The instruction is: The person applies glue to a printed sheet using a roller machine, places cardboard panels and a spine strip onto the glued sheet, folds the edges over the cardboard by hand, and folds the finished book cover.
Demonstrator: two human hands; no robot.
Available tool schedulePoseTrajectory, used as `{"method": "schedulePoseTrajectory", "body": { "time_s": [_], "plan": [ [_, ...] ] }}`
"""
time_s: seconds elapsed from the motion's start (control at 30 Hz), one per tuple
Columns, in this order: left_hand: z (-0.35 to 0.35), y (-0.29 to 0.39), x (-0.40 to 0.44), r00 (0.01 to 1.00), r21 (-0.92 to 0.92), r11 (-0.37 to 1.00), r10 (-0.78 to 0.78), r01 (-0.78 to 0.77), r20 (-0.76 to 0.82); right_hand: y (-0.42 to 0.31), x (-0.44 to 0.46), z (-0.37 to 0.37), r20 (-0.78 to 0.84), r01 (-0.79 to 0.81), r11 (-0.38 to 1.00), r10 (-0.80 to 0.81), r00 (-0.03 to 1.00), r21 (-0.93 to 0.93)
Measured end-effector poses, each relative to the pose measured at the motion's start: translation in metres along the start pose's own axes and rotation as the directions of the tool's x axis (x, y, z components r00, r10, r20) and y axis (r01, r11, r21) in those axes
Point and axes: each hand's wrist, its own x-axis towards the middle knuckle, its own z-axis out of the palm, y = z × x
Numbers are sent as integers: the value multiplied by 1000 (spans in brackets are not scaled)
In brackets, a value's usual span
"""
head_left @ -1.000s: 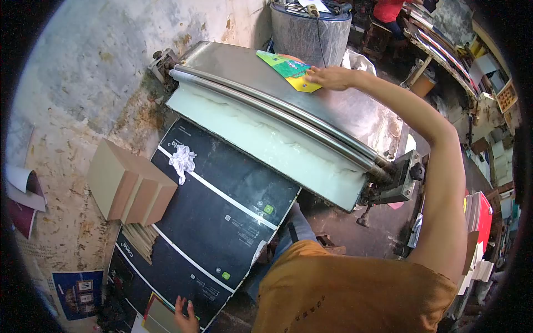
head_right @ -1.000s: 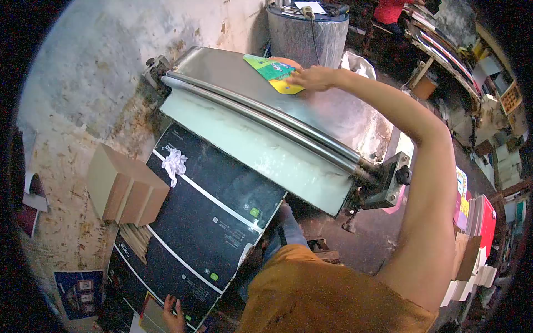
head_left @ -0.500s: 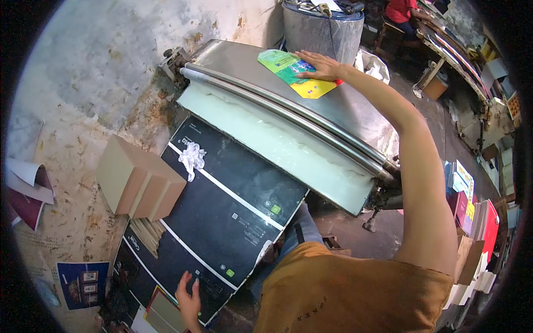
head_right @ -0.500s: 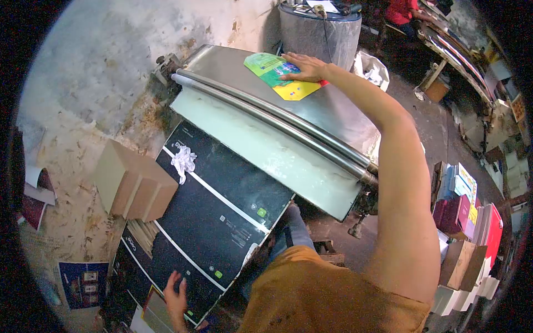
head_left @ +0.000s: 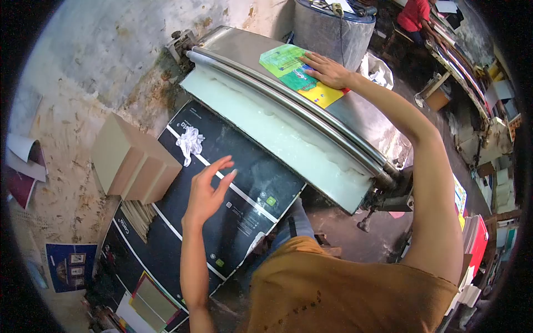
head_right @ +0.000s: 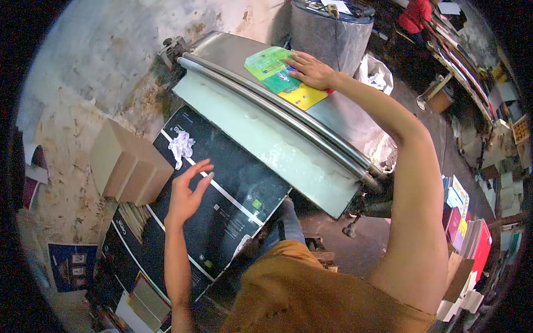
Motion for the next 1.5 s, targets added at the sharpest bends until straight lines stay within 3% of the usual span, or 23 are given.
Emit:
{"method": "schedulePoseTrajectory", "body": {
  "time_s": [0.03,0.13,0.23,0.37,0.97,1.03,1.1,1.17,1.27,1.4,1.5],
  "plan": [
    [3,4,6,1000,-6,1000,-1,1,10,-5,4,-13,185,-166,913,102,977,372],
    [6,14,12,999,-9,1000,-5,5,38,2,14,-32,302,-186,917,76,950,354],
    [2,12,9,999,-6,1000,-21,21,44,-2,9,-15,155,-217,936,179,972,277],
    [-4,2,-1,999,-24,999,-47,48,5,-1,12,-16,281,-223,953,160,946,207],
    [-8,-4,-12,995,38,995,-98,97,20,1,14,-21,312,-163,948,73,947,273],
    [-9,-8,-16,996,56,995,-83,82,16,3,22,-14,350,-114,981,52,935,159],
    [-12,-6,-19,996,74,994,-88,86,25,-5,36,-17,403,-240,957,157,901,164],
    [-15,-2,-23,993,87,990,-111,107,35,-20,59,-18,495,-533,804,361,790,264],
    [-22,7,-28,986,101,982,-161,157,38,-40,53,-21,328,-588,772,506,798,240],
    [-27,-1,-40,988,128,981,-151,147,20,-7,48,1,200,-194,945,143,969,262],
    [-29,-8,-48,989,152,978,-144,141,10,-3,44,-8,255,-183,956,122,959,229]
  ]
}}
